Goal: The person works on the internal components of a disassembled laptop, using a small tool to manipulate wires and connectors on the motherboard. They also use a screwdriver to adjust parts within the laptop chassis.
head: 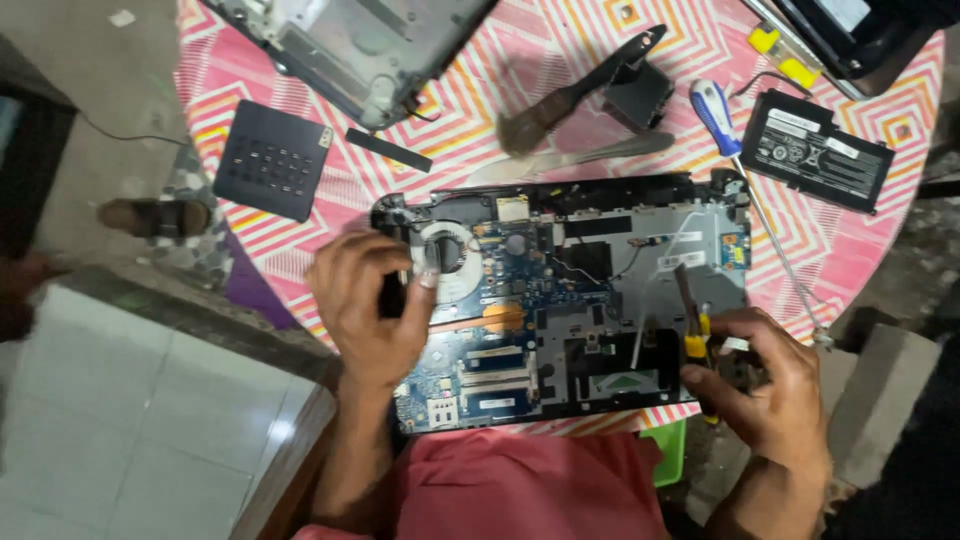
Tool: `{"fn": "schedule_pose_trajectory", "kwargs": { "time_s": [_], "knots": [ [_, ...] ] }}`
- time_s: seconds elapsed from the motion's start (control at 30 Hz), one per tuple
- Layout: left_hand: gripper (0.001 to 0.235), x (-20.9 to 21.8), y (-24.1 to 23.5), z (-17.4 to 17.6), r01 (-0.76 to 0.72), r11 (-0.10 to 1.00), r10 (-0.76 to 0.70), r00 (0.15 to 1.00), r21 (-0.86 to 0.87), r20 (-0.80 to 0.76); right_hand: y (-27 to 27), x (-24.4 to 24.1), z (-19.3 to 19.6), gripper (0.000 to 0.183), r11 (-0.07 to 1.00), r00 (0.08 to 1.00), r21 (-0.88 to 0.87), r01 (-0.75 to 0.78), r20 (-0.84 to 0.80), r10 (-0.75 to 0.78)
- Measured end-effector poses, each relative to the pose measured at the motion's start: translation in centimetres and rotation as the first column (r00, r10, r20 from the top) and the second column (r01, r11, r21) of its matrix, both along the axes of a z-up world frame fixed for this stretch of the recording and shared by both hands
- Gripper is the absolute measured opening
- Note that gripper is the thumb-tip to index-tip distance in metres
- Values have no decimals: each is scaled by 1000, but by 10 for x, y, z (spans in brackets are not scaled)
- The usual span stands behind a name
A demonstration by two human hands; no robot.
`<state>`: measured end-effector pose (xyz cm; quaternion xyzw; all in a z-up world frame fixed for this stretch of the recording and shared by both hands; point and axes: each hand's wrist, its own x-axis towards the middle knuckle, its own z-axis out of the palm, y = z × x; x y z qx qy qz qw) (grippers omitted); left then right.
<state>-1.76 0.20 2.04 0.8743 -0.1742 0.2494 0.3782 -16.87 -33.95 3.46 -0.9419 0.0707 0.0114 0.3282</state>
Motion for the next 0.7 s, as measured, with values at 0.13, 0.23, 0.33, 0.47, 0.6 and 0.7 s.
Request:
{"fn": "schedule_pose_trajectory", "kwargs": {
  "time_s": [0.13,0.23,0.33,0.47,0.6,0.7],
  "knots": [
    [33,-30,-18,15,303,906,-365,914,-296,-179,54,17,-5,40,740,972,638,215,-62,-228],
    [45,-59,-33,24,465,771,-623,694,-436,-360,98,36,24,50,498,973,849,174,-71,-220],
    [74,-80,-46,19,521,725,-687,501,-451,-526,112,48,23,56,415,983,906,86,-9,-185],
    [75,-82,-66,30,307,638,-770,248,-706,-588,109,44,-1,64,428,983,900,86,-7,-184],
    [66,-78,-59,31,81,558,-823,176,-826,-540,77,60,10,71,670,994,741,-39,100,-53],
    [62,-75,-34,6,85,760,-634,316,-645,-705,49,88,-5,26,990,982,138,-41,187,14]
  ]
}}
